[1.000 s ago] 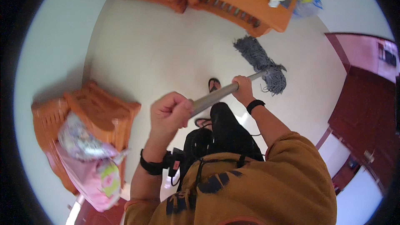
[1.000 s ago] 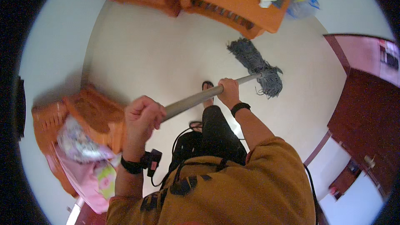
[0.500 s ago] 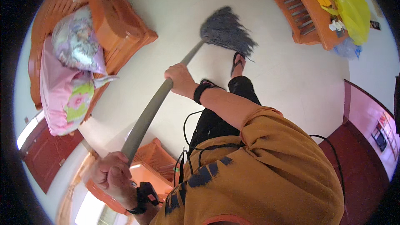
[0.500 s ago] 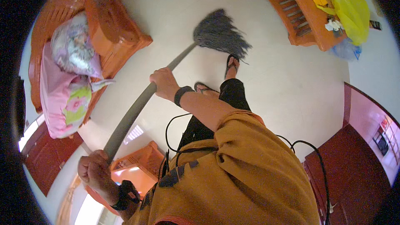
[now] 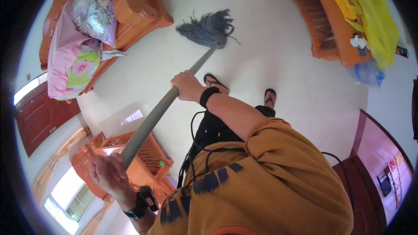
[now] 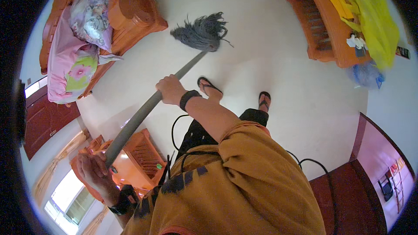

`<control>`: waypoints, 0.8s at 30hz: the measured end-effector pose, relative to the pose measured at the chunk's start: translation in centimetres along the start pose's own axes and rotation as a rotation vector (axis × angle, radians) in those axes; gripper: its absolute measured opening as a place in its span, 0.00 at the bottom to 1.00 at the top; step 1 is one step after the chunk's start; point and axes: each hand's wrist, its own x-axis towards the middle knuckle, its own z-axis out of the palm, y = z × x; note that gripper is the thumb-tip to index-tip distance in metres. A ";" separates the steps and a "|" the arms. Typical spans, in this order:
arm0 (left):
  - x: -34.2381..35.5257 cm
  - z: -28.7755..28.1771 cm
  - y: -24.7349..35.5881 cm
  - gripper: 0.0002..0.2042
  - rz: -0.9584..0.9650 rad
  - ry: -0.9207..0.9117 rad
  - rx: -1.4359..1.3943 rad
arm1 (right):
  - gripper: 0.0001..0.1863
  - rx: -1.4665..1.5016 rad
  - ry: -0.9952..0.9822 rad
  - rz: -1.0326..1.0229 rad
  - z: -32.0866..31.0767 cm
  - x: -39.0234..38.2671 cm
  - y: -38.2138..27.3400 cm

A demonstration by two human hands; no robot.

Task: The person is mopping the tiled floor in a living room area, moving between furniture and a door.

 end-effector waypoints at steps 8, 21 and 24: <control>-9.2 13.6 -0.7 0.09 -0.149 -0.240 -0.173 | 0.06 -0.157 0.095 0.209 -13.8 -21.4 7.3; -20.0 29.0 -6.7 0.07 -0.460 -0.927 -0.245 | 0.07 -0.233 0.169 0.492 -20.5 -47.0 16.0; -17.8 22.7 -5.5 0.06 -0.535 -0.705 -0.311 | 0.07 -0.326 0.185 0.365 -17.0 -41.4 13.3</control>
